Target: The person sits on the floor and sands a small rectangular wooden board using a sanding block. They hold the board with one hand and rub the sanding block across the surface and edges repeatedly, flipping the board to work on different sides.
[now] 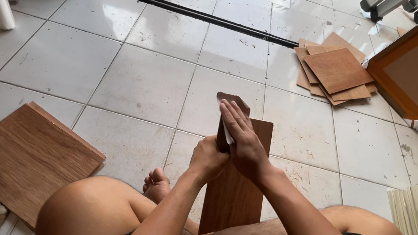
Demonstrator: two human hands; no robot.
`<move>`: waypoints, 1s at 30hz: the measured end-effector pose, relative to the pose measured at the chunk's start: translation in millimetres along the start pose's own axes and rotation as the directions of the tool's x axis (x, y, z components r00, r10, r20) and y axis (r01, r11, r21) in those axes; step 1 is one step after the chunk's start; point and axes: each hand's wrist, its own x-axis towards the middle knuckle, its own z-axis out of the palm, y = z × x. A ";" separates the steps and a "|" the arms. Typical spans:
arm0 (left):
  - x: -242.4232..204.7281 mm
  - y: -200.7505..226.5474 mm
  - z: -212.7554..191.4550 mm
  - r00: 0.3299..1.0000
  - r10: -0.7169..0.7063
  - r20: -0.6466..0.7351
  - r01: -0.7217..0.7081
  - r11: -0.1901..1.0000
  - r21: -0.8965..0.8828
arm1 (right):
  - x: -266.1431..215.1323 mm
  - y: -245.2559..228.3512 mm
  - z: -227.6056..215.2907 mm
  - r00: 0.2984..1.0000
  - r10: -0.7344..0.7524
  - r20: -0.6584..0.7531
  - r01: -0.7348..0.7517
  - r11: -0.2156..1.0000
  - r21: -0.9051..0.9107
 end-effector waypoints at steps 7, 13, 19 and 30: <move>-3.3 8.0 2.9 1.000 0.005 0.016 -0.005 1.000 -0.022 | -31.3 57.8 -12.1 0.870 0.493 0.012 -0.491 0.868 -0.066; -3.9 -3.6 2.3 1.000 0.004 0.029 -0.003 0.999 -0.041 | -29.6 38.1 -3.6 0.964 0.253 0.082 -0.254 0.967 0.001; 6.1 -13.1 2.8 1.000 0.002 0.025 -0.001 0.999 -0.045 | -40.3 49.4 9.8 0.861 0.508 -0.031 -0.507 0.861 0.026; 24.9 -22.1 9.2 1.000 -0.006 0.016 0.007 1.000 -0.019 | -43.7 -0.3 4.5 0.951 0.288 0.116 -0.253 0.936 -0.244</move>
